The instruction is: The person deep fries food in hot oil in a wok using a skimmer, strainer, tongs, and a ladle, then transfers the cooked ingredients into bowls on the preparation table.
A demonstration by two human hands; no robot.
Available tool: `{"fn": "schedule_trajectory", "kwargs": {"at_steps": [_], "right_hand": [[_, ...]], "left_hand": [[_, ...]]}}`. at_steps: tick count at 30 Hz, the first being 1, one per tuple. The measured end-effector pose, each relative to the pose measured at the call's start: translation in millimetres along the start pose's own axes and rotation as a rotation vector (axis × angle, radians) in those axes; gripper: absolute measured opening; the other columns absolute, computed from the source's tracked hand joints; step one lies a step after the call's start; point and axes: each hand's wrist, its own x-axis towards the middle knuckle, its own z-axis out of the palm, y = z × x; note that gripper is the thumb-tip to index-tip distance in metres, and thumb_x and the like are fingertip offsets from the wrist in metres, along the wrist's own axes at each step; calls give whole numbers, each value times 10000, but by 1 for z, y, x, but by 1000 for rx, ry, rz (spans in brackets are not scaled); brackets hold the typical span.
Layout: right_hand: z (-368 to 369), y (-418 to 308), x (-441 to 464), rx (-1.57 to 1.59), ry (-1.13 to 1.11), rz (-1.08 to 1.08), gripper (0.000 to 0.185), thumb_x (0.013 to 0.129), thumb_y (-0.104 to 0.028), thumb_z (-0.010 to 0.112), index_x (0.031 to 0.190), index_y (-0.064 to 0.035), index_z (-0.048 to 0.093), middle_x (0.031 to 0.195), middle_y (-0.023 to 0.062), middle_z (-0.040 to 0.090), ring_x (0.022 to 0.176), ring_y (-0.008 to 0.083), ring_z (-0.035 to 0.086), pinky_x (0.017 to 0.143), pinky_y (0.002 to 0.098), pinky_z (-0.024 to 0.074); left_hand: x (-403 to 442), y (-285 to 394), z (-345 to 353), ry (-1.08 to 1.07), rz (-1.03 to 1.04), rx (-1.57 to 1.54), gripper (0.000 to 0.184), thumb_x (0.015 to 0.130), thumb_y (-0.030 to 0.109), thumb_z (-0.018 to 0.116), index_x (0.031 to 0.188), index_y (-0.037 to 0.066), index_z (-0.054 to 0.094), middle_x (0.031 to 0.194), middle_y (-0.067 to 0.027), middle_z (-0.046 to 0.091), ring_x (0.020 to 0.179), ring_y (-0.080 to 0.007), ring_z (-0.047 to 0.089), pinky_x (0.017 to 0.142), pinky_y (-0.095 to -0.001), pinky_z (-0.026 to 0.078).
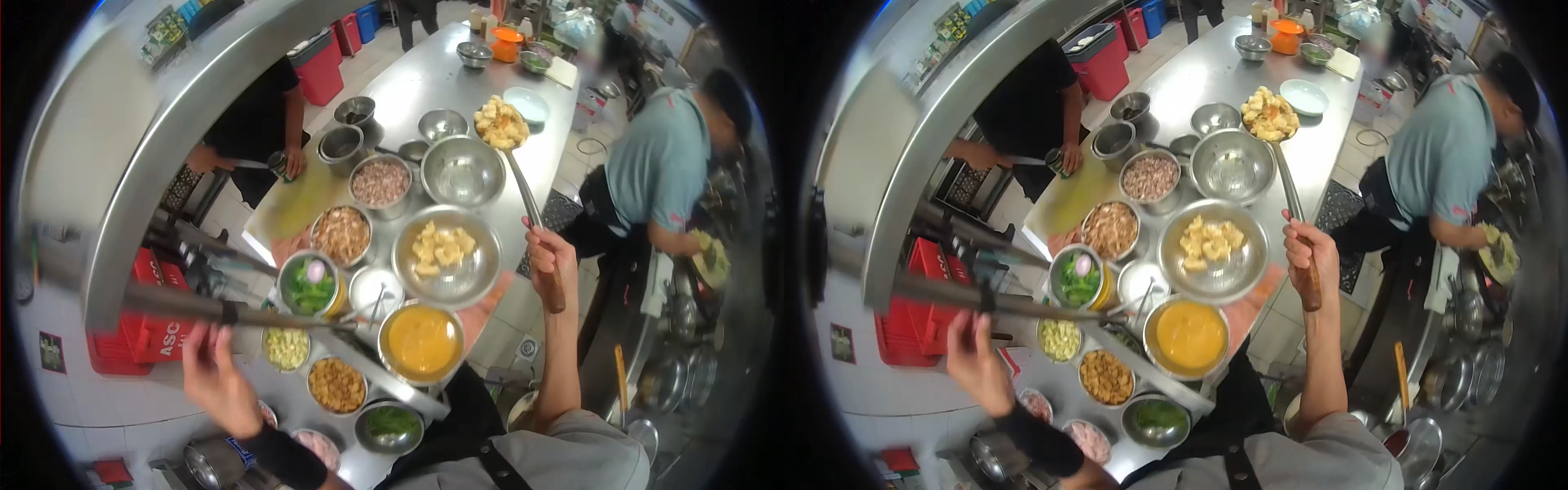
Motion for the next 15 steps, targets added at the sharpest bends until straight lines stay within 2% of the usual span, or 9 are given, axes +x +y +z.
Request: {"fn": "schedule_trajectory", "kwargs": {"at_steps": [2, 3, 4, 7, 8, 9, 12, 13, 15], "right_hand": [[-4, -27, 67, 5, -17, 18, 266, 975, -20, 560, 1205, 110, 526, 827, 78, 536, 496, 44, 403, 377, 179, 319], [-2, -38, 98, -1, -16, 11, 266, 974, -18, 561, 1205, 109, 525, 828, 76, 534, 502, 45, 405, 385, 177, 321], [2, -51, 129, -4, -19, 2, 265, 974, -17, 562, 1204, 108, 523, 830, 75, 533, 508, 45, 406, 392, 176, 323], [7, -87, 221, -12, -50, -21, 247, 969, -11, 573, 1178, 113, 528, 808, 63, 525, 518, 48, 412, 400, 180, 325], [0, -101, 258, -83, -96, -38, 242, 969, -21, 584, 1170, 107, 543, 791, 21, 517, 535, 33, 427, 415, 170, 318], [4, -99, 285, -714, -33, -453, 226, 971, -27, 586, 1157, 100, 573, 771, -32, 505, 542, 14, 433, 432, 158, 302], [-4, -147, 403, -365, -139, -319, 196, 966, -19, 583, 1116, 104, 610, 735, -71, 485, 551, 9, 426, 474, 161, 295], [-8, -160, 444, -490, -218, -417, 154, 965, -13, 574, 1039, 108, 635, 743, -63, 499, 571, 3, 443, 484, 164, 305], [-28, -190, 530, -727, -269, -470, 175, 959, -49, 601, 938, 119, 645, 780, -44, 539, 638, -2, 487, 526, 149, 334]], "left_hand": [[-7, 20, 6, 74, -153, 47, 347, 923, 15, 714, 1237, -71, 593, 1065, -107, 643, 949, -163, 612, 879, -304, 529], [-10, 10, 2, 109, -130, 35, 398, 925, 39, 726, 1275, -68, 572, 1055, -101, 627, 943, -162, 610, 879, -303, 529], [-9, 13, 6, 157, -96, 37, 268, 939, 67, 720, 1155, -31, 595, 983, -63, 609, 880, -122, 579, 775, -261, 503], [-6, -5, -29, -8, -121, 168, 184, 923, 73, 741, 1011, 10, 592, 940, -31, 589, 898, -119, 546, 845, -269, 458], [-4, -3, -21, -3, -103, 204, 184, 926, 89, 741, 973, 29, 573, 927, -28, 587, 881, -115, 539, 824, -265, 450], [-5, 0, -18, 7, -88, 242, 195, 928, 104, 741, 935, 48, 554, 914, -25, 586, 864, -110, 532, 802, -261, 442], [-14, 12, -6, 132, -132, 191, 161, 895, 55, 766, 856, 22, 614, 854, -64, 644, 773, -141, 572, 762, -302, 494], [-14, 18, 4, 187, -157, 144, 135, 877, 23, 779, 834, -1, 653, 830, -86, 675, 735, -159, 596, 752, -325, 524], [-11, 20, 12, 204, -145, 159, 220, 883, 109, 810, 816, 26, 618, 797, -49, 654, 729, -133, 561, 756, -305, 503]]}}
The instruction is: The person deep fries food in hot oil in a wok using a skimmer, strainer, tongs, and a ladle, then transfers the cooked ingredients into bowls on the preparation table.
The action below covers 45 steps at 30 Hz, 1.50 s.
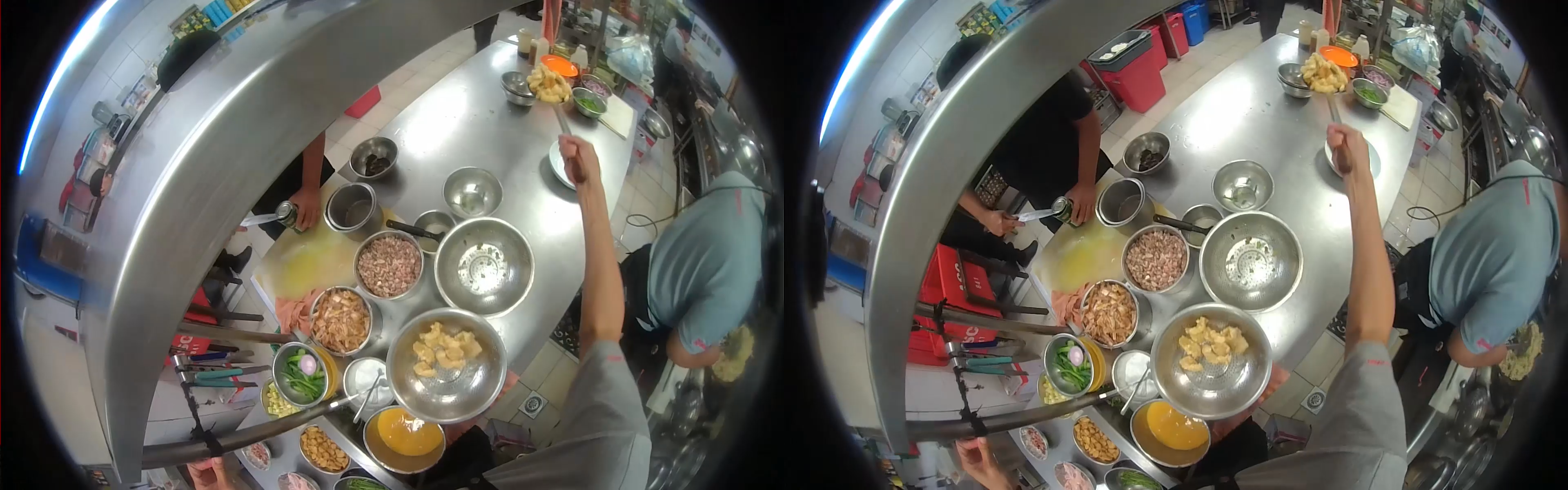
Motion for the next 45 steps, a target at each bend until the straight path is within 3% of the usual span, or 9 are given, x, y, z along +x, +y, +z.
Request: {"fn": "schedule_trajectory", "kwargs": {"at_steps": [2, 9, 12, 19, 25, 29, 33, 37, 45], "right_hand": [[7, -3, 57, 490, 138, 294, 149, 950, -13, 559, 804, 11, 572, 706, -18, 527, 559, 42, 502, 474, 175, 357], [15, 27, 159, 351, 319, 350, 103, 856, -18, 630, 779, -4, 564, 660, 43, 568, 532, 135, 561, 455, 269, 440], [15, 43, 169, -522, 251, 281, 209, 815, -96, 696, 855, 83, 595, 784, 155, 676, 614, 220, 666, 547, 373, 538], [20, 86, 134, -1249, 354, -130, 231, 799, -116, 644, 844, 111, 631, 736, 280, 672, 701, 389, 726, 705, 485, 585], [41, 76, 96, -247, 319, 107, 193, 891, -129, 662, 872, 36, 564, 770, 136, 623, 688, 199, 660, 552, 298, 522], [81, 40, 34, 1066, 38, 352, 267, 961, 5, 484, 726, -102, 415, 640, -32, 374, 479, 60, 360, 432, 207, 319], [131, 19, -93, 1060, -149, 309, 252, 962, -9, 473, 731, -100, 428, 642, -36, 398, 475, 44, 377, 435, 197, 323], [177, -38, -226, 1056, -50, 476, 190, 980, 8, 476, 811, -69, 434, 647, -14, 411, 424, 36, 363, 343, 200, 325], [247, -132, -499, 1332, -90, 560, 176, 1033, -28, 422, 859, -11, 402, 710, 27, 419, 431, 46, 370, 327, 179, 350]], "left_hand": [[-2, -16, -5, 17, 24, -11, 208, 885, 107, 806, 824, 37, 620, 781, -40, 638, 728, -136, 552, 756, -304, 497], [-12, 14, 24, 98, -88, 73, 136, 914, 148, 716, 860, 55, 633, 831, -32, 611, 743, -140, 541, 702, -297, 479], [-13, -6, 10, 73, -53, 42, 112, 922, 129, 684, 863, 48, 634, 809, -40, 606, 730, -135, 537, 683, -287, 475], [-4, -36, -10, -57, -55, -130, 188, 926, 173, 730, 881, 82, 571, 847, -25, 585, 786, -119, 530, 739, -264, 443], [-5, -59, -22, -23, -92, -170, 232, 943, 182, 733, 921, 107, 515, 823, 5, 555, 746, -81, 509, 679, -224, 398], [-7, -46, -5, -26, -94, -268, 227, 973, 105, 686, 862, 100, 488, 841, 9, 528, 732, -57, 451, 652, -207, 352], [-16, -30, 11, -51, -7, -207, 190, 1003, 175, 656, 904, 80, 524, 796, 2, 514, 717, -83, 432, 681, -233, 352], [-33, -29, -15, -186, -60, -245, 410, 1040, 203, 581, 1386, -14, 550, 1285, -96, 602, 976, -96, 514, 828, -241, 424], [-45, -132, -191, -149, -31, -340, 357, 1010, 130, 588, 1334, -18, 580, 1240, -83, 619, 937, -94, 528, 825, -237, 420]]}}
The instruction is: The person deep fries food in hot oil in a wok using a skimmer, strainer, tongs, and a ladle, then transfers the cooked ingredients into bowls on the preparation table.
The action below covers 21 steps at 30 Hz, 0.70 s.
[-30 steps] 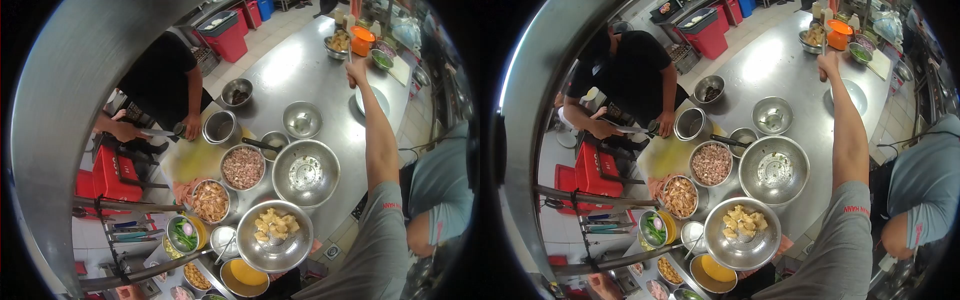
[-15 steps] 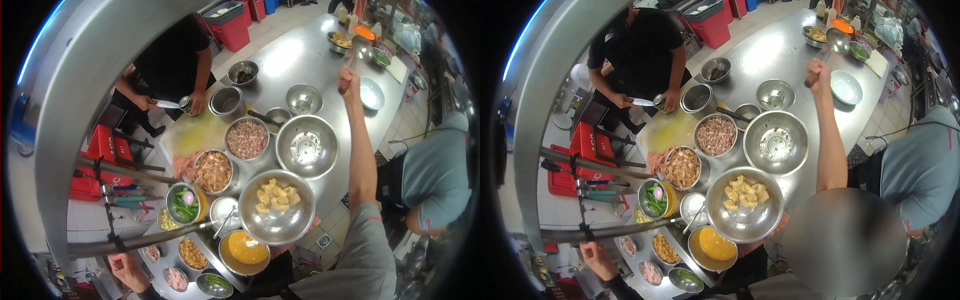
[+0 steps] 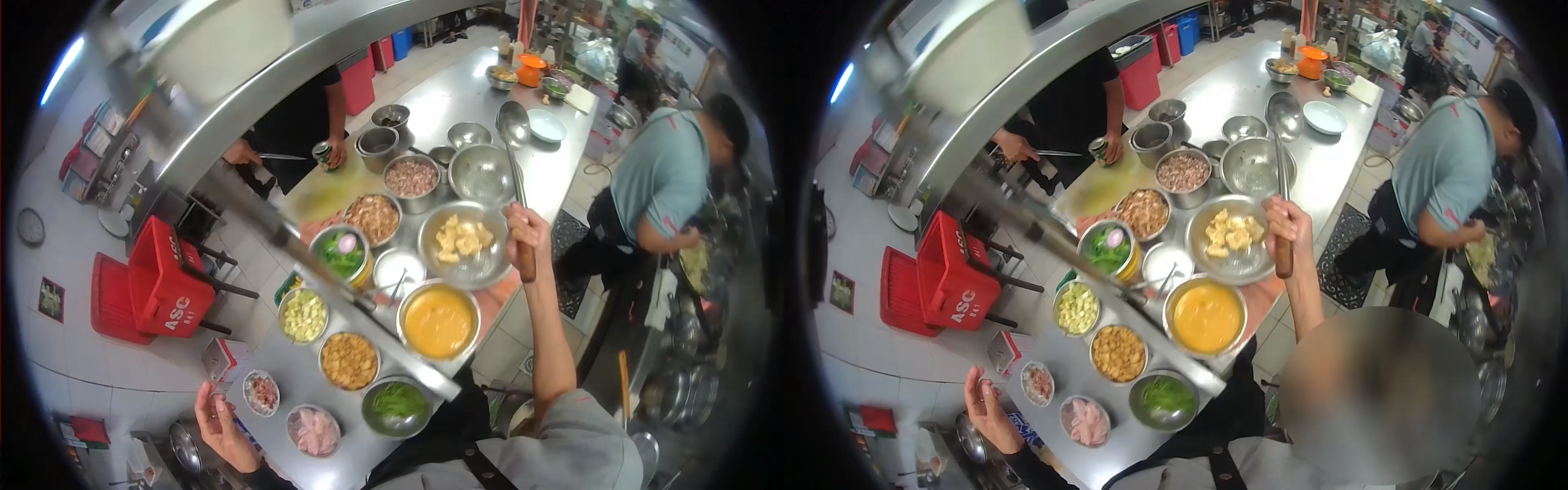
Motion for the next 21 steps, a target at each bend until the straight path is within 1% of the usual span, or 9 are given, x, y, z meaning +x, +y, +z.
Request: {"fn": "schedule_trajectory", "kwargs": {"at_steps": [4, 5, 6, 7, 10, 13, 16, 20, 21], "right_hand": [[16, 113, -144, -56, 17, -107, 157, 1042, -14, 379, 887, 9, 393, 734, 40, 388, 437, 57, 348, 313, 189, 353], [18, 140, -178, -65, -7, -122, 141, 1037, -7, 385, 897, 7, 388, 744, 40, 388, 439, 55, 352, 311, 189, 356], [17, 164, -213, -73, -6, -145, 122, 1029, 1, 400, 908, 9, 397, 739, 38, 390, 440, 51, 350, 306, 182, 352], [12, 185, -244, -84, -17, -164, 102, 1021, 8, 415, 919, 12, 405, 734, 36, 392, 440, 47, 349, 301, 176, 348], [15, 245, -320, -69, 10, -224, 80, 1012, 15, 426, 934, 17, 413, 732, 34, 383, 444, 43, 342, 292, 169, 344], [13, 291, -399, 3, 42, -281, 64, 1013, 15, 413, 950, 27, 418, 742, 39, 366, 445, 52, 337, 292, 178, 352], [8, 326, -473, 117, 45, -330, 62, 1018, 11, 392, 990, 47, 434, 747, 52, 368, 437, 71, 343, 294, 197, 366], [1, 378, -577, 161, -7, -416, 84, 1019, 12, 376, 1025, 54, 449, 749, 68, 378, 434, 78, 361, 286, 198, 361], [2, 394, -604, 108, -11, -461, 51, 1033, -10, 345, 985, -12, 361, 765, 49, 363, 464, 80, 370, 304, 201, 394]], "left_hand": [[-21, -44, -130, -139, 14, -4, 280, 987, 86, 594, 1250, -8, 610, 1247, -74, 603, 931, -99, 528, 811, -238, 424], [-26, -58, -164, -205, 64, -30, 108, 966, 59, 584, 1060, 7, 587, 1116, -80, 611, 881, -107, 529, 786, -233, 419], [-29, -72, -194, -261, 115, -65, 75, 944, 32, 574, 871, 21, 563, 984, -86, 618, 831, -114, 530, 760, -229, 414], [-34, -84, -217, -306, 175, -105, 245, 922, 4, 564, 681, 36, 540, 853, -92, 625, 780, -121, 531, 734, -224, 409], [-55, -90, -258, -407, 42, -463, 330, 836, -34, 539, 557, 69, 395, 587, -57, 496, 577, -121, 469, 566, -240, 362], [-71, -92, -266, -583, -45, -510, 262, 763, -7, 533, 550, 67, 401, 499, -21, 422, 453, -111, 370, 452, -276, 266], [-95, -74, -259, -836, 26, -482, 259, 745, 17, 527, 528, 72, 396, 485, -19, 420, 436, -110, 356, 438, -277, 225], [-136, -30, -246, -1357, 285, -428, 199, 729, 7, 492, 539, 43, 448, 483, -45, 428, 424, -158, 421, 435, -293, 297], [-153, -23, -245, -1457, 279, -412, 193, 705, -10, 492, 527, 42, 438, 478, -45, 432, 423, -152, 418, 434, -293, 293]]}}
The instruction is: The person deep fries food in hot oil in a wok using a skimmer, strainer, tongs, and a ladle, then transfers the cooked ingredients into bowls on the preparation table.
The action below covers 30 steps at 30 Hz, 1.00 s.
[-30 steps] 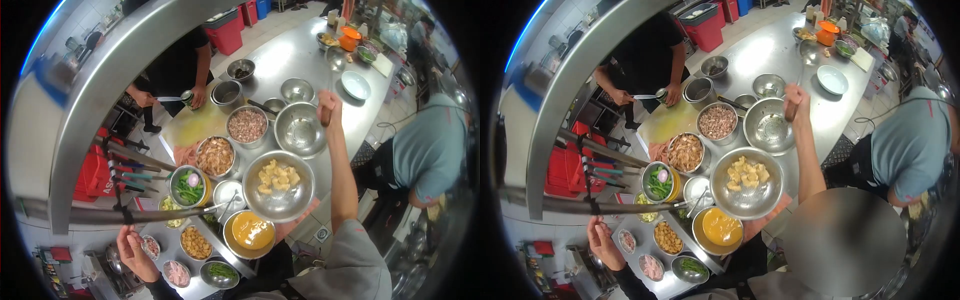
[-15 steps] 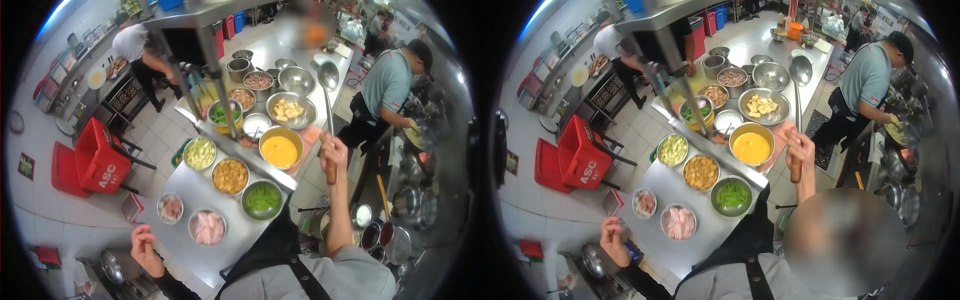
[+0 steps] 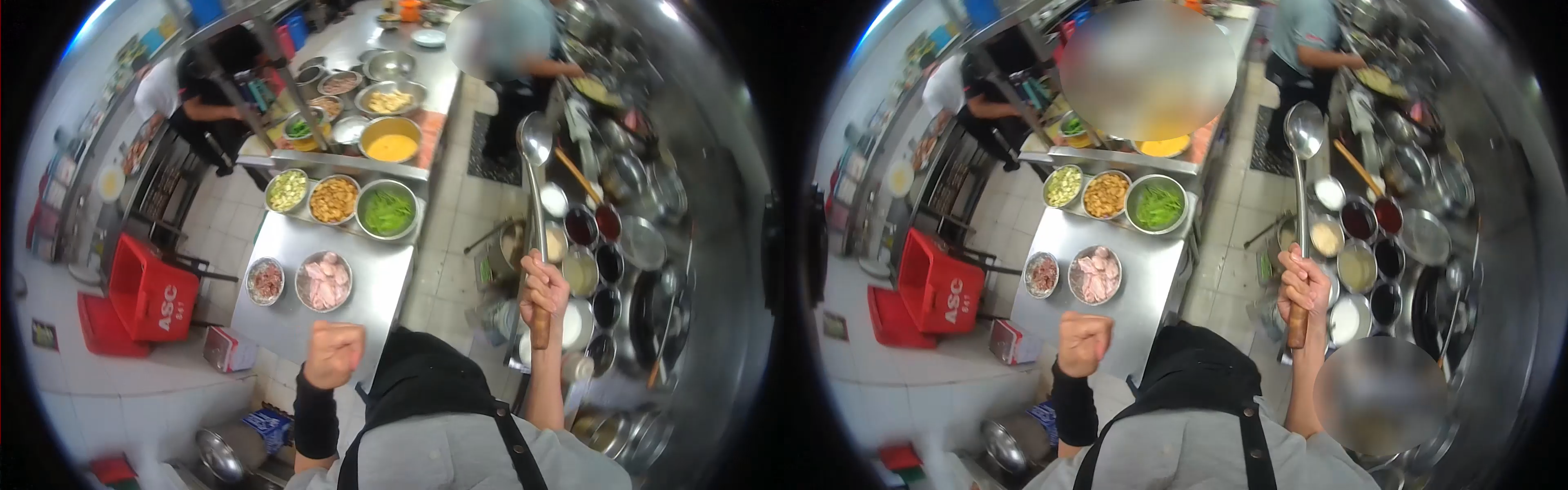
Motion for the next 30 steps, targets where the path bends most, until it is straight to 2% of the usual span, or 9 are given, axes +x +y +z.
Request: {"fn": "schedule_trajectory", "kwargs": {"at_steps": [8, 12, 14, 19, 21, 23, 24, 25, 30], "right_hand": [[10, 17, -304, -302, 164, -499, 93, 1021, -20, 390, 1106, -17, 426, 771, 24, 382, 384, 30, 324, 253, 188, 319], [-8, 19, -465, -344, 269, -846, 179, 1048, -26, 337, 1210, 42, 374, 798, 55, 375, 418, 61, 370, 271, 186, 375], [-27, 18, -548, -306, 74, -918, 264, 1056, -43, 317, 1289, 75, 357, 898, 123, 468, 489, 86, 387, 292, 190, 384], [-63, 79, -694, -605, 417, -1562, 425, 1033, -39, 404, 1418, 139, 389, 1341, 244, 560, 698, 99, 544, 478, 156, 481], [-56, 138, -721, -684, 1036, -1902, 391, 1029, -17, 419, 1390, 126, 458, 1255, 162, 625, 787, 80, 614, 614, 123, 504], [-101, 195, -800, -656, 654, -1916, 398, 1033, -12, 434, 1409, 114, 471, 1212, 128, 656, 794, 60, 636, 654, 115, 506], [-39, 226, -778, -216, 818, -1942, 74, 1023, -16, 469, 1017, 14, 536, 807, 14, 529, 534, 31, 450, 406, 164, 374], [-42, 256, -801, -297, 479, -1811, 154, 1014, -26, 497, 873, -70, 454, 687, -26, 393, 472, 37, 355, 365, 193, 324], [-92, 373, -898, -268, 1087, -2029, 49, 977, -26, 557, 960, -54, 520, 664, -30, 431, 468, 44, 366, 399, 221, 290]], "left_hand": [[-34, 55, 158, -754, -244, -135, 226, 727, -105, 435, 799, -40, 639, 684, -141, 631, 611, -227, 629, 628, -322, 527], [-87, 90, 215, -1015, 27, -69, 331, 768, -109, 434, 1022, -81, 645, 867, -186, 678, 809, -295, 681, 776, -360, 553], [-106, 114, 229, -1120, 169, 66, 339, 787, -105, 451, 1068, -87, 639, 932, -196, 688, 876, -331, 683, 821, -389, 549], [-155, 151, 252, -1248, 282, 121, 285, 913, -25, 540, 1183, -51, 630, 1015, -193, 695, 949, -344, 692, 854, -400, 544], [-180, 159, 262, -1314, 344, 136, 307, 919, -39, 512, 1201, -33, 635, 1034, -186, 703, 961, -330, 694, 866, -389, 539], [-213, 171, 275, -1430, 357, 125, 339, 924, -53, 488, 1229, -20, 635, 1013, -167, 705, 949, -301, 692, 870, -369, 535], [-231, 177, 281, -1510, 333, 124, 360, 924, -63, 477, 1244, -14, 633, 996, -155, 705, 940, -281, 689, 871, -355, 532], [-251, 175, 287, -1577, 350, 107, 361, 928, -65, 482, 1252, -12, 632, 986, -144, 707, 937, -256, 684, 869, -347, 530], [-348, 157, 313, -1809, 273, 140, 294, 981, -12, 518, 1250, -13, 637, 975, -113, 731, 920, -190, 686, 857, -322, 533]]}}
